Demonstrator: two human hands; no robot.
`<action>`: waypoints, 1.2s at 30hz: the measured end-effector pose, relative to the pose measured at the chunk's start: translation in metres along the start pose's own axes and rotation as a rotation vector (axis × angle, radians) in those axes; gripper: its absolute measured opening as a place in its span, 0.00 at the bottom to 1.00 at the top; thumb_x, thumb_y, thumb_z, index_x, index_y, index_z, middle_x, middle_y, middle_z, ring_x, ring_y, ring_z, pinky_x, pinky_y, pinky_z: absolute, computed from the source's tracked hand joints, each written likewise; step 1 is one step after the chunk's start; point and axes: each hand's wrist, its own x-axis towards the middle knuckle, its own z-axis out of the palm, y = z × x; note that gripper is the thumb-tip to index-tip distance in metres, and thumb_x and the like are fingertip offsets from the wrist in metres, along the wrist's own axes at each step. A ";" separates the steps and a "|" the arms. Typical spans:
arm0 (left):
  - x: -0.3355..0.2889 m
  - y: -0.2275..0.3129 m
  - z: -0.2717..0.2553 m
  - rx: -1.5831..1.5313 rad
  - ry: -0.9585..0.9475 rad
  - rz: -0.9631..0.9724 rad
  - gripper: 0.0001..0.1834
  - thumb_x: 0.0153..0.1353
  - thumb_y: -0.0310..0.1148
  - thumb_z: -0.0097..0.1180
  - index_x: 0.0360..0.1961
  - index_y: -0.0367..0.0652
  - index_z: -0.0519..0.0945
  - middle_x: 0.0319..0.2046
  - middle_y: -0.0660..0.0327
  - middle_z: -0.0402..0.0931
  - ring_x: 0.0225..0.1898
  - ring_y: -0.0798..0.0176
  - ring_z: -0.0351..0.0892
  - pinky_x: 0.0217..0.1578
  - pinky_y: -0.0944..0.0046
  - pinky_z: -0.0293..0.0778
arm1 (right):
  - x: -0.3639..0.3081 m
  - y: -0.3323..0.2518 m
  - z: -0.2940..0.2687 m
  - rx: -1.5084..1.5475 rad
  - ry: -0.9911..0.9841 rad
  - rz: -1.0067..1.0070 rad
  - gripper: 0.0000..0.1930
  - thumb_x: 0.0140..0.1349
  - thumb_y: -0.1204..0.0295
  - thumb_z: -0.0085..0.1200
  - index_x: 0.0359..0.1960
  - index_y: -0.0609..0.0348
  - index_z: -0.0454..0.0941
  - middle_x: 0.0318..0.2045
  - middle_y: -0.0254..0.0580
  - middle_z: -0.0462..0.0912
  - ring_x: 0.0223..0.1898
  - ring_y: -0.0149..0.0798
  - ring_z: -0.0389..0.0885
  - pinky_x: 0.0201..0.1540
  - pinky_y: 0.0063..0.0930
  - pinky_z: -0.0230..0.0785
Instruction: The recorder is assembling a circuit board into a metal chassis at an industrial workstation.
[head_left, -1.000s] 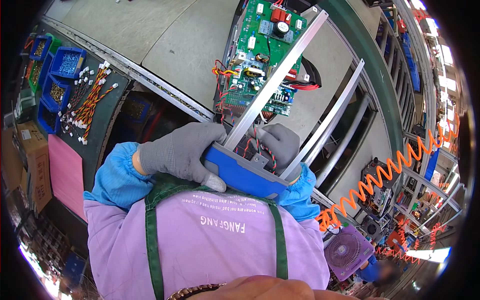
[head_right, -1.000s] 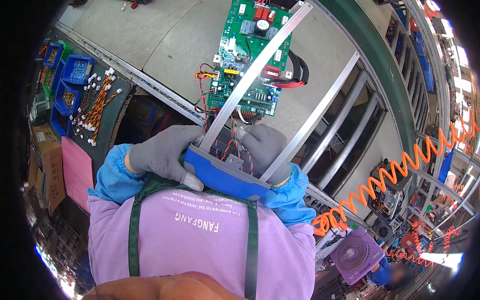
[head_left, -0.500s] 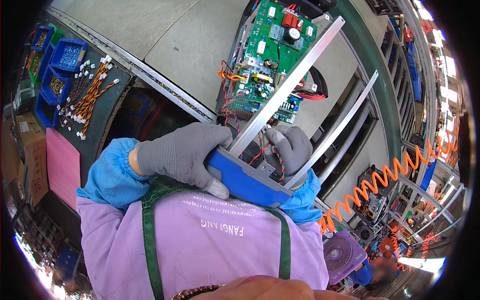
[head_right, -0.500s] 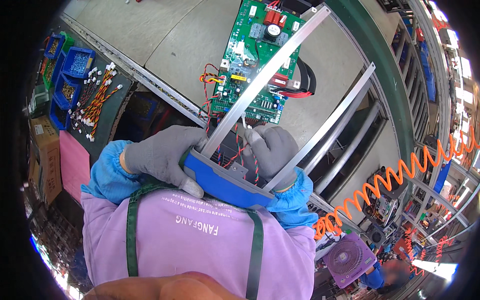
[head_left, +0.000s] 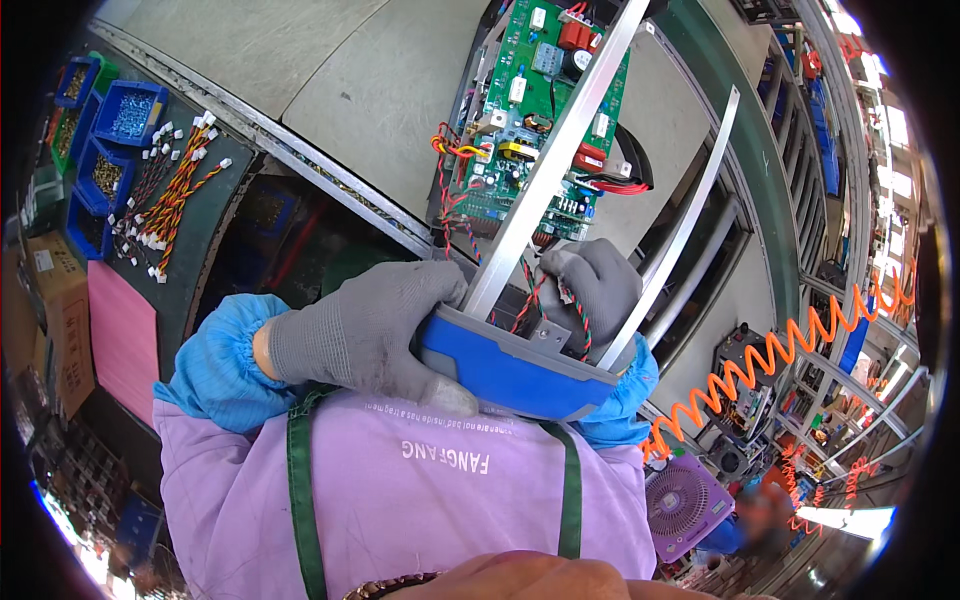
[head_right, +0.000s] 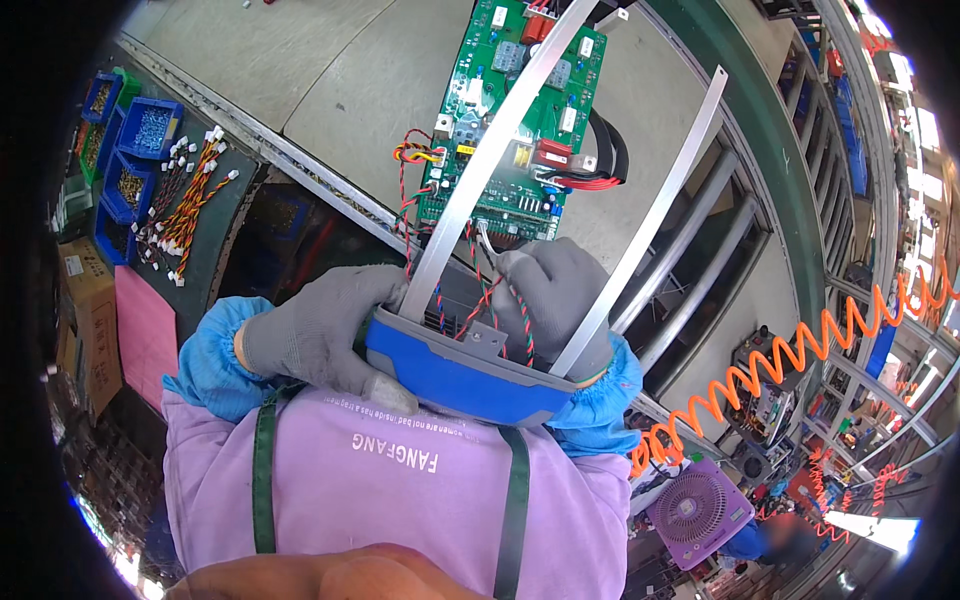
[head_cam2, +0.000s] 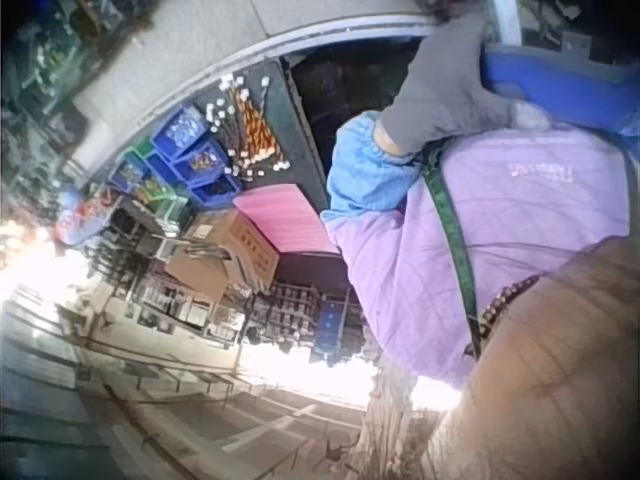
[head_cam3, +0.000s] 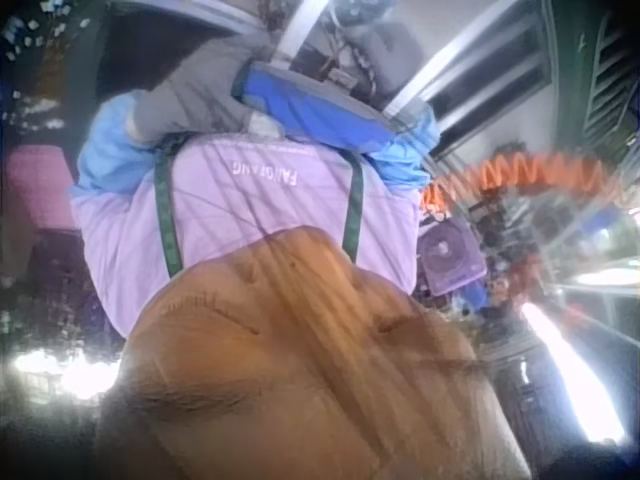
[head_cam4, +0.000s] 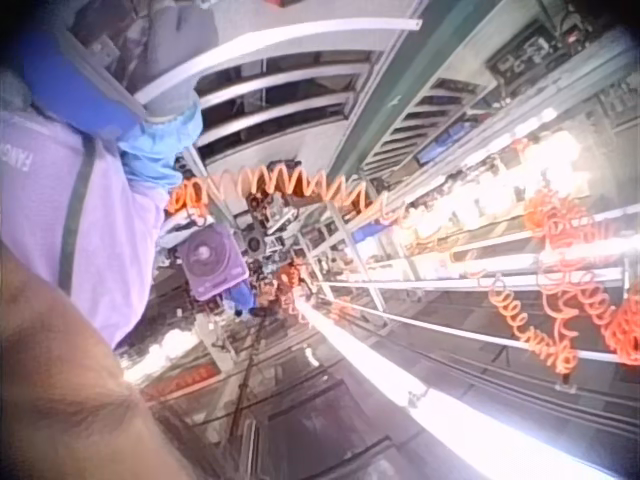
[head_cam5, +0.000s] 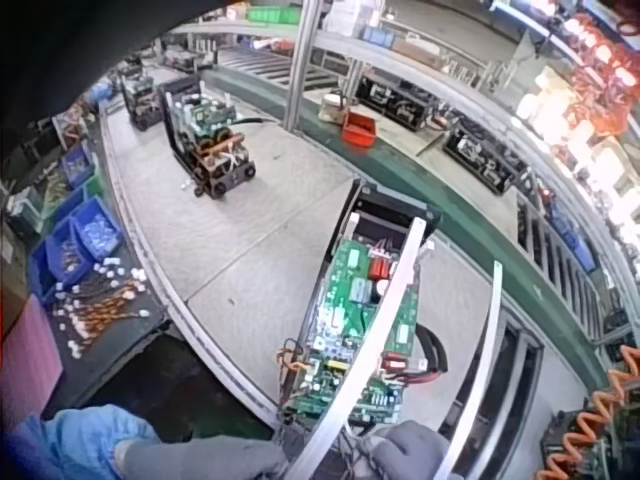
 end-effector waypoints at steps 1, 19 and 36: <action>0.001 -0.002 0.002 -0.001 0.005 0.001 0.41 0.32 0.56 0.76 0.41 0.37 0.74 0.35 0.53 0.75 0.36 0.53 0.78 0.38 0.59 0.73 | 0.001 0.000 -0.002 -0.027 -0.024 0.033 0.12 0.37 0.78 0.59 0.29 0.59 0.76 0.24 0.42 0.78 0.24 0.44 0.76 0.24 0.36 0.68; 0.021 -0.018 0.010 0.020 0.104 0.185 0.40 0.32 0.58 0.75 0.37 0.38 0.71 0.29 0.54 0.71 0.30 0.53 0.75 0.31 0.58 0.70 | -0.008 0.013 0.010 0.162 0.167 0.208 0.11 0.47 0.82 0.58 0.35 0.62 0.76 0.30 0.47 0.77 0.30 0.41 0.79 0.28 0.31 0.71; 0.022 -0.017 0.015 -0.074 0.148 0.210 0.43 0.33 0.63 0.72 0.35 0.34 0.71 0.28 0.51 0.72 0.31 0.51 0.77 0.32 0.57 0.72 | -0.013 0.021 0.007 0.226 0.160 0.190 0.13 0.41 0.82 0.63 0.32 0.58 0.80 0.30 0.43 0.77 0.31 0.39 0.78 0.30 0.29 0.71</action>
